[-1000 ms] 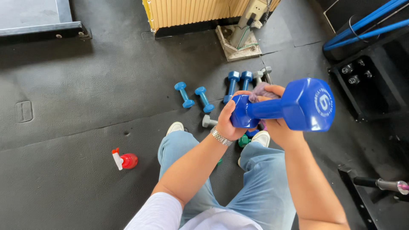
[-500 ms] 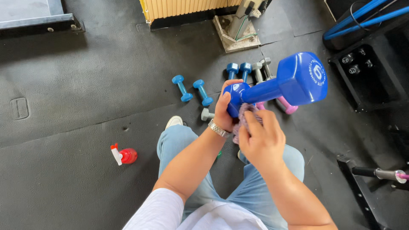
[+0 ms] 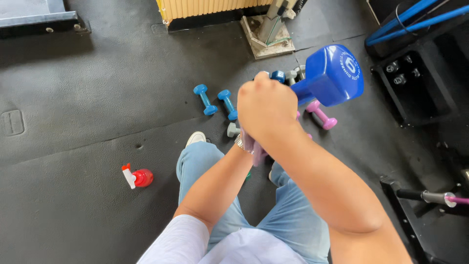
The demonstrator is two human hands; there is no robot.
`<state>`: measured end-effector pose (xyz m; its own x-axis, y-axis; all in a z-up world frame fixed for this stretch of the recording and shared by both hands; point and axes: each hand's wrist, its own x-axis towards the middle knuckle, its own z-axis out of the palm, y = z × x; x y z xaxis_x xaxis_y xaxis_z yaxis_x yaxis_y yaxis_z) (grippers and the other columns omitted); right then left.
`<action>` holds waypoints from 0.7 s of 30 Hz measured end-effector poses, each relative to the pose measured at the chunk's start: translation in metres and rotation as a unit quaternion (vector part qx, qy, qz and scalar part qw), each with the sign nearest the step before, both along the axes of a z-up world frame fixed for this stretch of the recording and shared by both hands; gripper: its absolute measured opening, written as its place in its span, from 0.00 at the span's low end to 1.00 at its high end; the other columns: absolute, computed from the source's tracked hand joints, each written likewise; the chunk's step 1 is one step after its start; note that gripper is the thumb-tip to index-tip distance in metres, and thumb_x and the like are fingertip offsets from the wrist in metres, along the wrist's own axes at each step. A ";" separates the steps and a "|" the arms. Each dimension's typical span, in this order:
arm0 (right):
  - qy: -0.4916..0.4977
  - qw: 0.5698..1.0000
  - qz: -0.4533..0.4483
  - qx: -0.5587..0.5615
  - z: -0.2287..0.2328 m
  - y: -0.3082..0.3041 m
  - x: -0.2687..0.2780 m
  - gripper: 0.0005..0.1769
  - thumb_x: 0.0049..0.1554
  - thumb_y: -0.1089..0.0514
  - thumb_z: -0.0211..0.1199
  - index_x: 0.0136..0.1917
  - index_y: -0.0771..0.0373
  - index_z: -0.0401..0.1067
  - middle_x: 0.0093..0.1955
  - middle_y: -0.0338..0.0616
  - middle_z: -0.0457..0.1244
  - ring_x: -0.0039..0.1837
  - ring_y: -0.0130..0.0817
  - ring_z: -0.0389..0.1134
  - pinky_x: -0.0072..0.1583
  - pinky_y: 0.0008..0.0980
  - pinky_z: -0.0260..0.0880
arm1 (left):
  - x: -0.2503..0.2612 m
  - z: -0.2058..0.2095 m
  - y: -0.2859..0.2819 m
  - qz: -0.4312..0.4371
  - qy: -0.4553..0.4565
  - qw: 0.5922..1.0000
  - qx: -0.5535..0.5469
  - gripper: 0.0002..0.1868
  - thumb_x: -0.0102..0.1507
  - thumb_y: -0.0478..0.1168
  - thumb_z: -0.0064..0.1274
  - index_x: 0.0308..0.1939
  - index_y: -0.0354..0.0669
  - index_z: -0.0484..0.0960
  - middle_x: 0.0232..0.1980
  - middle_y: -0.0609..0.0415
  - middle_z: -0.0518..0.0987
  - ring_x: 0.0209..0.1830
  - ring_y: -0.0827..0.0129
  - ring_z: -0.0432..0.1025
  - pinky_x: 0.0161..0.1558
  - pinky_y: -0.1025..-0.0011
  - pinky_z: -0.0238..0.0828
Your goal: The person wipes down dumbbells using a cloth while sitting on the floor, handling one blue dumbbell at a time and then placing it back on a rack.
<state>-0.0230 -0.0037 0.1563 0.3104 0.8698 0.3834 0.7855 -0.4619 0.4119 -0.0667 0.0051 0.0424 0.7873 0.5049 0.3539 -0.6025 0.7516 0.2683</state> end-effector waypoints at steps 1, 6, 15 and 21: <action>0.090 0.994 -0.034 -0.055 0.003 0.011 0.007 0.06 0.54 0.59 0.63 0.36 0.58 0.77 0.37 0.41 0.61 0.32 0.46 0.72 0.31 0.49 0.72 | 0.000 -0.003 0.003 0.010 -0.005 1.000 -0.007 0.34 0.80 0.65 0.38 0.73 0.39 0.68 0.61 0.42 0.85 0.56 0.62 0.81 0.60 0.68 0.80; 0.119 0.982 -0.038 -0.141 0.014 0.032 -0.005 0.12 0.56 0.60 0.68 0.30 0.57 0.76 0.30 0.44 0.62 0.28 0.39 0.68 0.33 0.41 0.77 | 0.007 -0.015 0.014 0.041 -0.025 0.998 -0.034 0.36 0.79 0.67 0.40 0.75 0.39 0.66 0.59 0.38 0.85 0.54 0.56 0.82 0.58 0.63 0.81; 0.077 0.951 0.092 0.284 -0.033 -0.062 -0.032 0.09 0.62 0.57 0.71 0.56 0.54 0.85 0.55 0.46 0.67 0.52 0.51 0.74 0.56 0.44 0.77 | 0.019 -0.031 0.033 0.044 -0.056 0.996 -0.054 0.40 0.78 0.70 0.44 0.77 0.39 0.63 0.56 0.32 0.84 0.51 0.45 0.84 0.55 0.55 0.83; 0.441 0.820 -0.068 0.360 -0.068 -0.097 0.043 0.12 0.68 0.56 0.64 0.61 0.60 0.84 0.52 0.60 0.71 0.57 0.55 0.73 0.62 0.56 0.69 | 0.015 -0.018 0.018 0.064 -0.021 0.995 -0.077 0.33 0.76 0.64 0.47 0.71 0.41 0.70 0.59 0.39 0.83 0.50 0.57 0.83 0.53 0.68 0.82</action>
